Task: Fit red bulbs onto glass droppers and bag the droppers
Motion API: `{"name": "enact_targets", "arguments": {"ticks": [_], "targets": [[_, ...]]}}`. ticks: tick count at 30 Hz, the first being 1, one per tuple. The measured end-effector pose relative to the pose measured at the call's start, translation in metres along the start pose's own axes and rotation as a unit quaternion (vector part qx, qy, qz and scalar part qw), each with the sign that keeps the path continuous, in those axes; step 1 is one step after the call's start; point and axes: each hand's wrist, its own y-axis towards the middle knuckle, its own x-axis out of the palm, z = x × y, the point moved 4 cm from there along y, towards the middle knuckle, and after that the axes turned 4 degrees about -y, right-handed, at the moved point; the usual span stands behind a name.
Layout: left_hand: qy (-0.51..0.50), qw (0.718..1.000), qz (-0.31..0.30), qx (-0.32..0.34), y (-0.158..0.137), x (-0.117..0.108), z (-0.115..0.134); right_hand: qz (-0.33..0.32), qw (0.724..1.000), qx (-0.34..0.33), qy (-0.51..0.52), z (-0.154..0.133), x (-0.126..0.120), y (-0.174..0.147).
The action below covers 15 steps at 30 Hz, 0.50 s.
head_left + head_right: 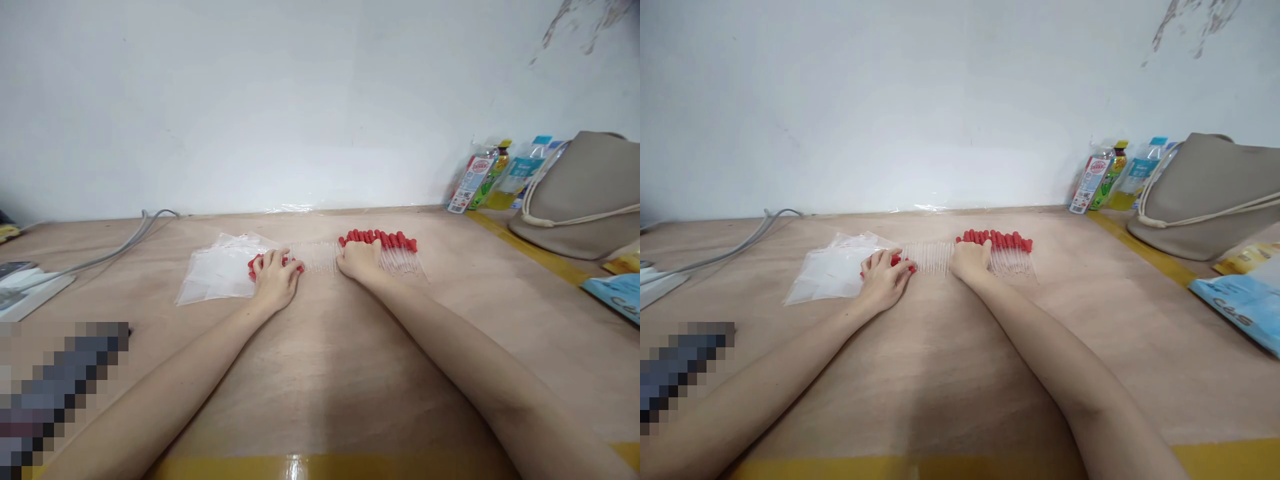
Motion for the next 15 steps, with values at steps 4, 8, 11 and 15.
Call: {"name": "enact_targets", "arguments": {"ticks": [4,8,11,15], "targets": [[-0.017,1.000,0.003,-0.003,0.000,-0.001,0.001,-0.019,1.000,-0.005,-0.011,-0.009,0.005,0.001],[-0.051,0.998,0.028,0.023,0.000,-0.008,0.006,-0.010,1.000,0.007,-0.011,-0.012,0.001,-0.004],[-0.108,0.991,0.037,0.068,-0.003,-0.013,0.013,0.061,0.998,-0.002,0.018,-0.008,-0.007,-0.013],[-0.192,0.978,0.010,0.081,-0.010,-0.010,0.018,0.148,0.975,-0.099,0.132,0.005,-0.006,-0.036]]}}
